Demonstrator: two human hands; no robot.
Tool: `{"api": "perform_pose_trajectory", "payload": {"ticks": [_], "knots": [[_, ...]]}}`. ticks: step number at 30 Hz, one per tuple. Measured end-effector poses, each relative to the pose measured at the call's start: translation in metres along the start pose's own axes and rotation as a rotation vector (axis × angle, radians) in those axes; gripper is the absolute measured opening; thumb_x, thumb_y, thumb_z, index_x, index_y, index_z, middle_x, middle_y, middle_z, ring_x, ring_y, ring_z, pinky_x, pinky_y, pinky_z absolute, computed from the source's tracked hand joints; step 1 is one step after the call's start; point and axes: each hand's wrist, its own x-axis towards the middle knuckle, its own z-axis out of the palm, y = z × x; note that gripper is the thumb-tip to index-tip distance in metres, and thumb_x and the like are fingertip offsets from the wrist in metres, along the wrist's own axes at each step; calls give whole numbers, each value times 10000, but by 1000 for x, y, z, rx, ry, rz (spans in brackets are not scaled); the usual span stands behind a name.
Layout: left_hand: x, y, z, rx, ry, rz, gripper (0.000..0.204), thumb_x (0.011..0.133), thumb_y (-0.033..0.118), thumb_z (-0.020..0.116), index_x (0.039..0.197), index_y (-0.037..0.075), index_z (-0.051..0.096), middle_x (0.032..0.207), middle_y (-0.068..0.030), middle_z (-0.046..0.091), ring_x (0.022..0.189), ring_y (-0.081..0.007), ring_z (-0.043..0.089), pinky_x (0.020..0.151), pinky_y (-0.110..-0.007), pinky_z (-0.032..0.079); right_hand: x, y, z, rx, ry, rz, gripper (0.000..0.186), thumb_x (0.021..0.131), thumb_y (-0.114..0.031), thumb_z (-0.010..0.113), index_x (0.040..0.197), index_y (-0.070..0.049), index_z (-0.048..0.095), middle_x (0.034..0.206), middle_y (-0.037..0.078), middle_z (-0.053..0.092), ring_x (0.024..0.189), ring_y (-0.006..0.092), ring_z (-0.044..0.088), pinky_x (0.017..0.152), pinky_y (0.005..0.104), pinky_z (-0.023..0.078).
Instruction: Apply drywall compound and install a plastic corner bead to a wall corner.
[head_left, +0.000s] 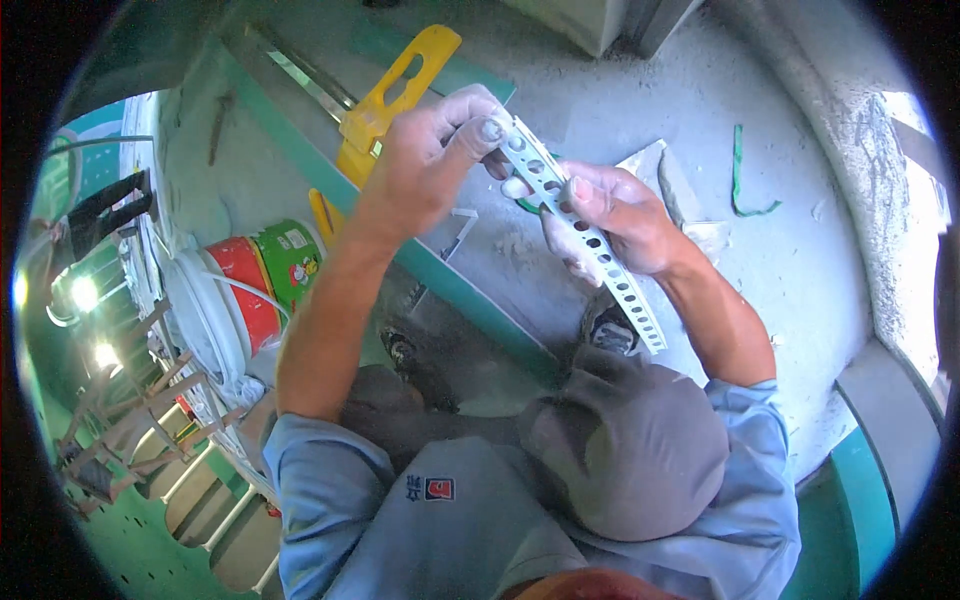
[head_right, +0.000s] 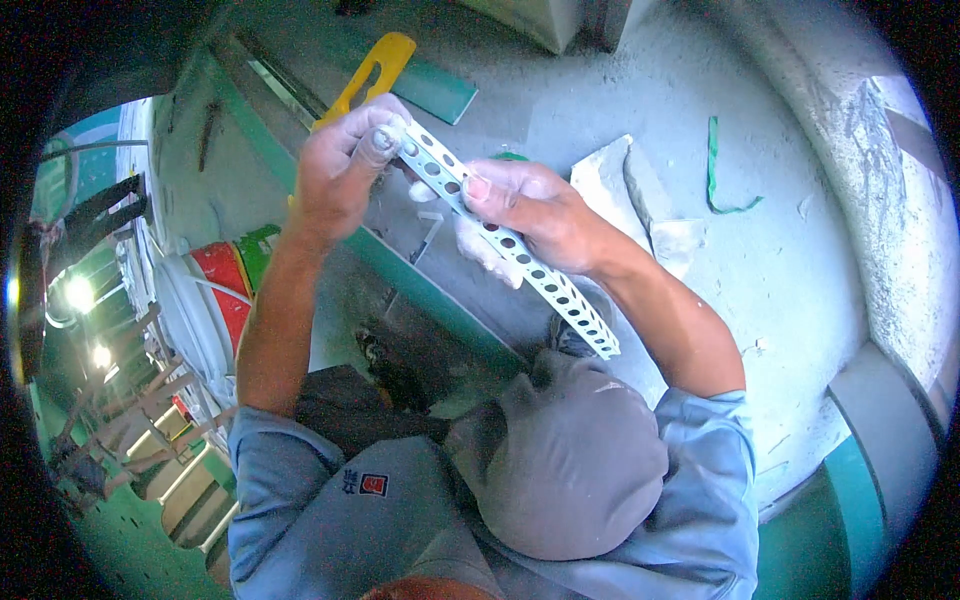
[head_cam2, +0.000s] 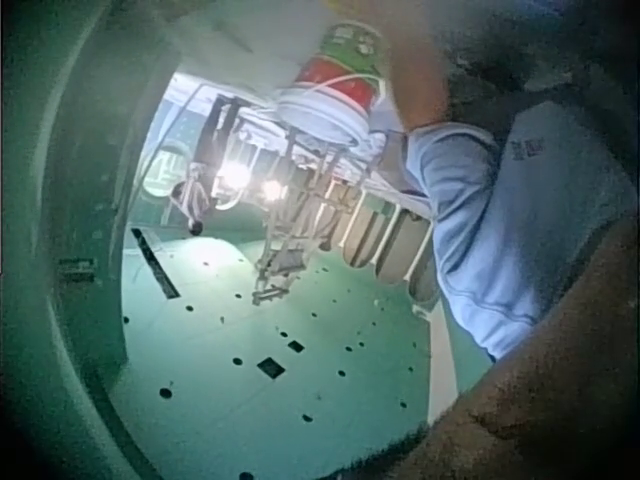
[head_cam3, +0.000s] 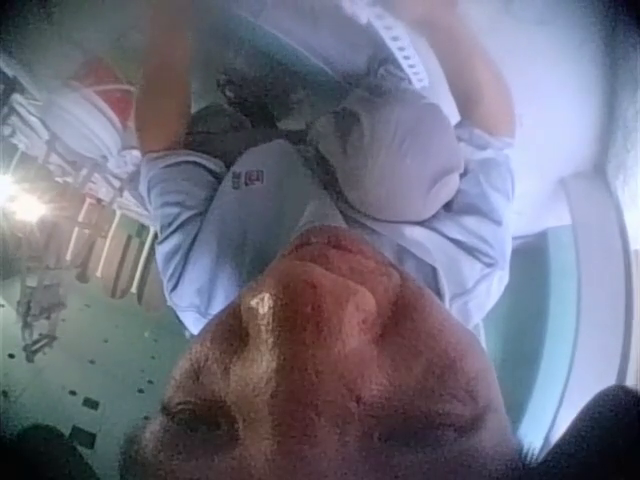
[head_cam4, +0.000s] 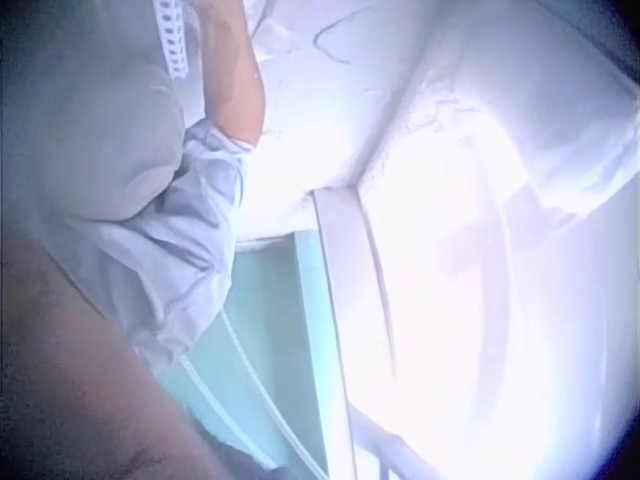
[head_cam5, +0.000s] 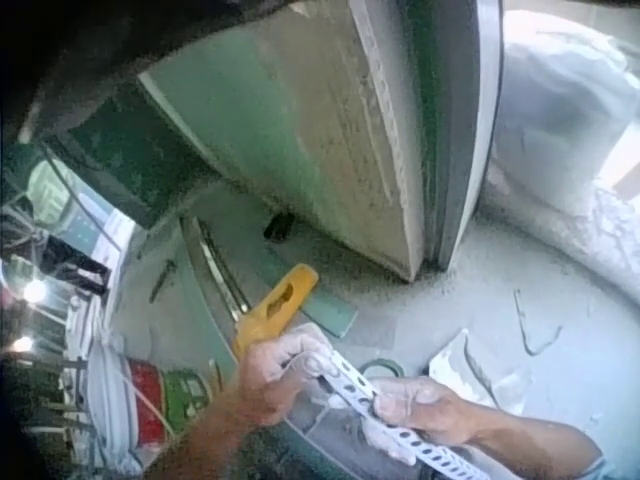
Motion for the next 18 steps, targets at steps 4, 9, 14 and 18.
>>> {"api": "perform_pose_trajectory", "payload": {"ticks": [4, 9, 14, 18], "knots": [[-2, -12, 7, -339, 110, -111, 244, 872, 201, 522, 828, -37, 552, 829, -58, 549, 724, -104, 527, 669, -240, 442, 4, 6, -4, 56, 17, -28, 518, 866, -473, 440, 1099, -16, 512, 597, 10, 489, 460, 64, 458, 407, 192, 366], [-5, -16, 1, -51, 10, 131, 165, 832, 111, 565, 861, -51, 561, 872, -69, 555, 764, -117, 538, 700, -241, 443, 1, 6, -3, 65, -64, -29, 477, 880, -432, 442, 1094, -12, 510, 589, 7, 471, 470, 62, 441, 418, 191, 361], [-6, -2, -11, 2, 42, 17, 160, 815, 93, 564, 879, -50, 594, 851, -57, 547, 746, -112, 529, 688, -225, 426, 1, -3, 0, -687, 146, -192, 385, 869, -340, 502, 1052, -2, 524, 681, 100, 537, 563, 198, 528, 527, 329, 423], [0, 21, -16, 285, 93, 88, 135, 776, 71, 578, 840, -34, 634, 761, -44, 534, 659, -95, 491, 599, -205, 385, -4, -8, 6, -1067, 335, -341, 313, 835, -271, 544, 1031, -26, 542, 866, 180, 594, 718, 348, 582, 615, 389, 463]]}}
